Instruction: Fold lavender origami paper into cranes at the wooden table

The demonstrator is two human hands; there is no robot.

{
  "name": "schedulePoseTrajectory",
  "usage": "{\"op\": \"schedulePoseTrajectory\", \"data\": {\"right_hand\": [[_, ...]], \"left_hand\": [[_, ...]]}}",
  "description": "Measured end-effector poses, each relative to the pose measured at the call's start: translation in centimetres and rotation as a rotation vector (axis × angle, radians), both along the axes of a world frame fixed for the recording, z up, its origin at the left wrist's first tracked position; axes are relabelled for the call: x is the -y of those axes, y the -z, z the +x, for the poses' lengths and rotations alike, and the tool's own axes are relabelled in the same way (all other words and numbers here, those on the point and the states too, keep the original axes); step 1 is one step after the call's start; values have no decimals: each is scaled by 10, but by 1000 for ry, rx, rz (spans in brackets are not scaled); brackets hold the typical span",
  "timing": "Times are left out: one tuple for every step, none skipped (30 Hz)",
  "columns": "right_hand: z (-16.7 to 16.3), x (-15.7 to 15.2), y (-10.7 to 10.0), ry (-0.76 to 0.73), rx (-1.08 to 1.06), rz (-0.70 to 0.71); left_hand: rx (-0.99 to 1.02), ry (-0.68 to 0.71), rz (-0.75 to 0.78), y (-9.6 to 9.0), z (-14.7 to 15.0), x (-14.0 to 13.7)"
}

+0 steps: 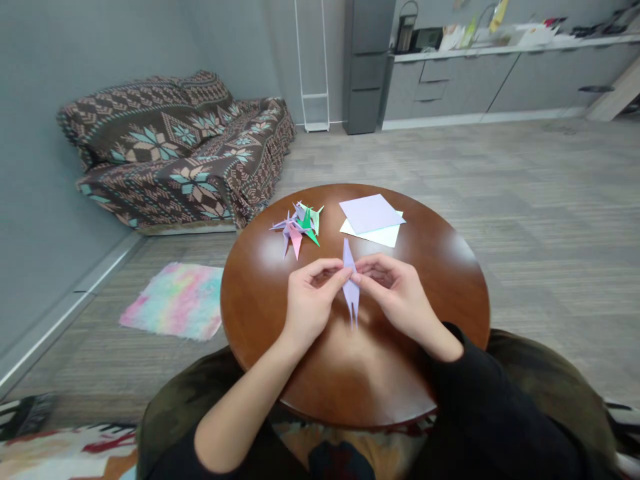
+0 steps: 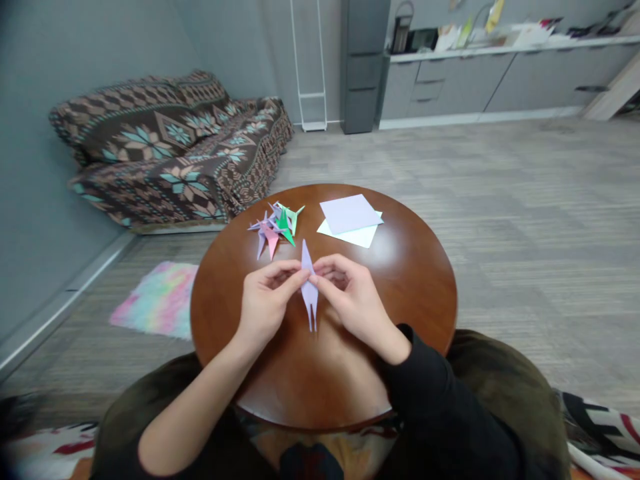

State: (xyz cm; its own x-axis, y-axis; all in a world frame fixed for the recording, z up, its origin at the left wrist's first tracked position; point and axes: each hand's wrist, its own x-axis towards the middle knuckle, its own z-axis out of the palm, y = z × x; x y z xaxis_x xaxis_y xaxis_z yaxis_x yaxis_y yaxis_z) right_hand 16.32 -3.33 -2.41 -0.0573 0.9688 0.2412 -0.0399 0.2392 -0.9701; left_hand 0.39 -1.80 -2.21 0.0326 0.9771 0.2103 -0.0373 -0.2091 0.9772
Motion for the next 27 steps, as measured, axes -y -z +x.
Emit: {"op": "schedulePoseTrajectory", "data": {"right_hand": [[0,-1,0,10,-32,-9],[-1,-1,0,19,-63,-20],[-1,-1,0,26,-86,-28],[-2,-1,-1,30,-98,-31],[-2,-1,-1,34,-99,-28],[-2,0,-1,42,-91,-19],[-2,1,-1,51,-78,-9],[-2,1,-1,60,-64,3],[-2,2,0,73,-48,15],[-2,3,0,85,-32,26],[-2,3,0,94,-19,33],[-1,3,0,90,-7,36],[-1,3,0,72,5,33],[0,3,-1,39,20,27],[1,2,-1,0,36,14],[3,1,-2,-33,50,2],[5,0,-3,-45,59,-4],[8,-1,-4,-39,65,0],[12,-2,-6,-5,64,19],[17,-2,-8,33,79,52],[22,-2,-10,56,113,99],[27,-3,-13,71,164,139],[32,-2,-15,78,225,172],[37,-2,-17,77,290,205],[40,-2,-19,74,348,238],[42,-1,-21,65,391,272],[43,-1,-22,47,420,300]], "left_hand": [[20,-4,-7,0,0,0],[42,-3,-19,0,1,0],[63,0,-31,-1,1,1],[80,6,-39,-1,2,1],[90,9,-42,-2,2,1],[92,9,-42,-3,2,2],[92,9,-40,-3,1,2],[90,17,-44,-3,1,1],[89,36,-52,-3,1,1],[85,64,-62,-3,0,1],[83,91,-67,-3,0,0],[84,112,-66,-3,0,0],[89,121,-57,-3,0,-1],[99,117,-44,-3,0,-1],[112,105,-30,-3,0,-1],[128,88,-18,-3,0,-2],[148,73,-7,-3,-1,-2],[168,64,2,-3,-1,-2],[184,63,11,-3,-2,-2],[192,71,20,-4,-3,-2],[185,86,33,-4,-5,-2],[152,97,56,-4,-7,-2],[81,107,92,-5,-9,-2],[-24,116,144,-6,-10,-2],[-145,126,207,-7,-12,-2],[-263,143,274,-8,-14,-2],[-361,167,332,-9,-15,-2]]}}
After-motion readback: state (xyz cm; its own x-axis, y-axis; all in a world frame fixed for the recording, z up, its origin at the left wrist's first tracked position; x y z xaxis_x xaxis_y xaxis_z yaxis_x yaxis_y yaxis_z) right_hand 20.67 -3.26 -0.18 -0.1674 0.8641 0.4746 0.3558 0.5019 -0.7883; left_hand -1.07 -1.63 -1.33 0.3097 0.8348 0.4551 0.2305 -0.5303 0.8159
